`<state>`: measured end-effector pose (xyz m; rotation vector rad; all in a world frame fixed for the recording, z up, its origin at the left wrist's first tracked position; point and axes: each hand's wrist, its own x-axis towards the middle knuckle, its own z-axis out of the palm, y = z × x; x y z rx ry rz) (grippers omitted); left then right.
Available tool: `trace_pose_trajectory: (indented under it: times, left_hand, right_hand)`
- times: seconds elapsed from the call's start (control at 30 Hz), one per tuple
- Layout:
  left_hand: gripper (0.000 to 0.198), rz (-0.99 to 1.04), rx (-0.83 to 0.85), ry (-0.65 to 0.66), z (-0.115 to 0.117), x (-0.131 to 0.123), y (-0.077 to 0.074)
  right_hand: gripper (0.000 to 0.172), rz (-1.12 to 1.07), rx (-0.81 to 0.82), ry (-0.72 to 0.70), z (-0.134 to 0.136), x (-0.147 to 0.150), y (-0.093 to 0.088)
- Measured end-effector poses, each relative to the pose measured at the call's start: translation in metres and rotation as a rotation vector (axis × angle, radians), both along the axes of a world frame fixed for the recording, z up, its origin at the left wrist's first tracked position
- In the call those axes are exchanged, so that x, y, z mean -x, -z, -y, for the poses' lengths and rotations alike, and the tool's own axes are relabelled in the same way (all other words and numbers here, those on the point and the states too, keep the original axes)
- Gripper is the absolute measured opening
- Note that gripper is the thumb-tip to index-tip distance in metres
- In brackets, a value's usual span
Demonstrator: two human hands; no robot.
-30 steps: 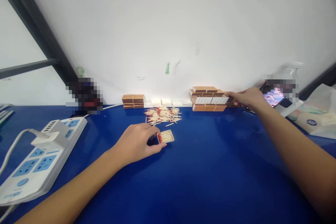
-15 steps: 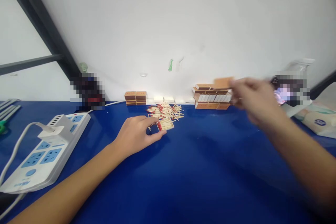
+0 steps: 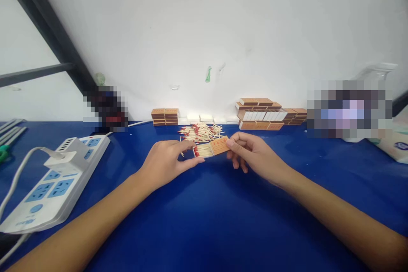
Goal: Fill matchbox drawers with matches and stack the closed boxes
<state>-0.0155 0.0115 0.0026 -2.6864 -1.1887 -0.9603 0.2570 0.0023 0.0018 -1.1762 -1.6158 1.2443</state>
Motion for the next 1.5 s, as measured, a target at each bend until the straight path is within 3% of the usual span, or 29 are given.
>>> trace_pose_trajectory:
  times: [0.37, 0.53, 0.87, 1.07, 1.17, 1.27, 1.4, 1.5]
  left_hand:
    - [0.041, 0.089, 0.137, 0.034, -0.004, 0.003, -0.004]
    - [0.039, 0.114, 0.194, 0.035, -0.003, 0.001, -0.006]
    - [0.039, 0.213, 0.289, 0.113, -0.002, -0.001, -0.006]
    - [0.043, 0.351, 0.324, 0.119, 0.007, -0.008, 0.000]
    - [0.058, 0.394, 0.358, 0.208, 0.016, -0.015, 0.000]
    - [0.056, 0.405, 0.329, 0.265, 0.024, -0.021, -0.003]
    - [0.052, 0.281, 0.254, 0.304, 0.027, -0.022, -0.005]
    - [0.049, 0.186, 0.229, 0.202, 0.013, -0.011, -0.011]
  right_hand:
    - [0.045, -0.053, 0.021, -0.045, -0.002, -0.002, 0.013]
    - [0.053, -0.054, 0.020, -0.076, 0.002, -0.001, 0.010]
    - [0.046, -0.072, -0.011, -0.201, 0.006, 0.001, 0.003]
    - [0.049, -0.183, 0.080, -0.259, 0.031, 0.022, 0.003]
    - [0.058, -0.223, 0.187, -0.307, 0.050, 0.036, 0.004]
    - [0.064, -0.195, 0.248, -0.358, 0.058, 0.040, 0.003]
    - [0.066, -0.162, 0.198, -0.378, 0.054, 0.034, 0.000]
    - [0.073, -0.080, 0.140, -0.292, 0.048, 0.027, 0.001]
